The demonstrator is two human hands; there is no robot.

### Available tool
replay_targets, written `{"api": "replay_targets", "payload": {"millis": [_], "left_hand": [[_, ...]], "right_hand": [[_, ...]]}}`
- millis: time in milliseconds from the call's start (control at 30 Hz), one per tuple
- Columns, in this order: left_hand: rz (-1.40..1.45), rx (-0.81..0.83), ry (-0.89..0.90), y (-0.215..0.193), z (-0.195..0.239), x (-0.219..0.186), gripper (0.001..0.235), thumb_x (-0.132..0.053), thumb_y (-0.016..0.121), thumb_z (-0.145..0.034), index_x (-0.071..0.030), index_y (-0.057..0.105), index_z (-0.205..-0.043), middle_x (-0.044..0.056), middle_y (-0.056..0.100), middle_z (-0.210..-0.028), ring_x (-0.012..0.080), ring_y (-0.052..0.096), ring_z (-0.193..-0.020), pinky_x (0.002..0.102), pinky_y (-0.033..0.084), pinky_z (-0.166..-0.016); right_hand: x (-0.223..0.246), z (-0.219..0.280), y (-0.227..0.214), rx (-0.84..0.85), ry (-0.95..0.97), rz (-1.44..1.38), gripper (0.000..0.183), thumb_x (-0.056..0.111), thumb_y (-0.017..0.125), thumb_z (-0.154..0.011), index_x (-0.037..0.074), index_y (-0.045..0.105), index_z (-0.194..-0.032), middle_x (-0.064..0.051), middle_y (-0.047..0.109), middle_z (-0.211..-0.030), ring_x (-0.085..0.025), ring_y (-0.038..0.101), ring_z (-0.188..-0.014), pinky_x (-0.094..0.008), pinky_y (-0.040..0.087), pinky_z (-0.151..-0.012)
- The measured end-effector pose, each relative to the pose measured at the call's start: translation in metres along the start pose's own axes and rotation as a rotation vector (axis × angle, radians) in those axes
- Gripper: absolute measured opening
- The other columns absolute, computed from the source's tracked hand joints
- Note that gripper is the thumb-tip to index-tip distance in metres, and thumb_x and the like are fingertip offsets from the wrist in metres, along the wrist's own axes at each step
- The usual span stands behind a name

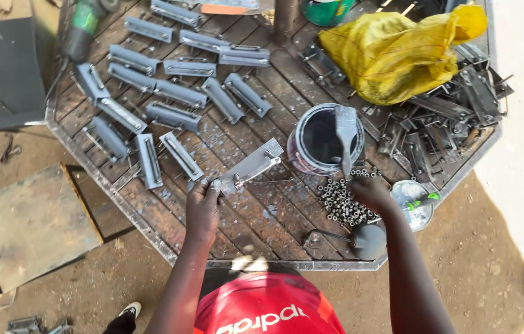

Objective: Painting metal brackets using a paintbrush and a can of paint

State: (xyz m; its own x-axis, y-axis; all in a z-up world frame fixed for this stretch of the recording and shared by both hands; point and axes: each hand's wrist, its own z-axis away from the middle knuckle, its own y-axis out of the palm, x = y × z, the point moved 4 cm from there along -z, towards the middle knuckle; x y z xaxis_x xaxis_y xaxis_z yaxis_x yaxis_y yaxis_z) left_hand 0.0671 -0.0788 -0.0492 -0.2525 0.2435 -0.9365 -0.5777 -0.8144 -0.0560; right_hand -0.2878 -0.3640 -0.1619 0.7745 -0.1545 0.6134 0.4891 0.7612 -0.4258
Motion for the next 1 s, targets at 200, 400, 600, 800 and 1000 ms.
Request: {"api": "replay_targets", "payload": {"millis": [200,400,600,800,1000], "left_hand": [[-0.029,0.055,0.005,0.028,-0.013,-0.023,0.019,-0.012,0.054,-0.105,0.000,0.068,-0.108,0.007,0.061,-0.075,0.0095,0.052,-0.065,0.023,0.045,-0.062],[-0.030,0.016,-0.004,0.045,-0.019,-0.043,0.017,-0.010,0.057,-0.103,0.001,0.069,-0.110,0.008,0.062,-0.076,0.0111,0.054,-0.064,0.024,0.048,-0.062],[0.003,0.001,-0.014,0.050,-0.010,-0.064,0.022,-0.011,0.057,-0.103,0.004,0.069,-0.113,0.010,0.061,-0.075,0.0127,0.054,-0.066,0.026,0.048,-0.061],[0.003,-0.023,0.007,0.041,-0.003,-0.060,0.019,-0.011,0.059,-0.100,0.004,0.070,-0.107,0.010,0.060,-0.072,0.0115,0.054,-0.064,0.024,0.048,-0.060],[-0.018,-0.039,-0.024,0.031,0.012,-0.063,0.019,-0.012,0.056,-0.102,0.003,0.068,-0.100,0.009,0.060,-0.072,0.0113,0.049,-0.065,0.025,0.042,-0.059]], "right_hand": [[-0.024,-0.093,-0.053,-0.513,0.059,0.240,0.053,0.052,0.073,-0.090,0.012,0.060,-0.123,-0.022,0.062,-0.125,-0.047,0.067,-0.108,-0.059,0.052,-0.096],[0.000,-0.122,-0.016,-0.553,0.153,0.298,0.058,0.036,0.054,-0.101,0.000,0.037,-0.144,-0.030,0.036,-0.145,-0.060,0.047,-0.126,-0.061,0.040,-0.109],[-0.079,-0.202,-0.026,-0.436,0.216,0.284,0.059,0.042,0.055,-0.098,-0.007,0.052,-0.130,-0.035,0.050,-0.138,-0.060,0.054,-0.122,-0.064,0.044,-0.104],[0.008,-0.064,-0.041,-0.461,0.202,-0.304,0.060,0.043,0.080,-0.075,-0.010,0.069,-0.102,-0.032,0.063,-0.095,-0.043,0.064,-0.091,-0.057,0.053,-0.071],[0.112,0.068,-0.045,-0.089,-0.200,-1.533,0.045,0.050,0.064,-0.096,0.010,0.069,-0.115,-0.014,0.074,-0.101,-0.026,0.073,-0.085,-0.044,0.061,-0.084]]}}
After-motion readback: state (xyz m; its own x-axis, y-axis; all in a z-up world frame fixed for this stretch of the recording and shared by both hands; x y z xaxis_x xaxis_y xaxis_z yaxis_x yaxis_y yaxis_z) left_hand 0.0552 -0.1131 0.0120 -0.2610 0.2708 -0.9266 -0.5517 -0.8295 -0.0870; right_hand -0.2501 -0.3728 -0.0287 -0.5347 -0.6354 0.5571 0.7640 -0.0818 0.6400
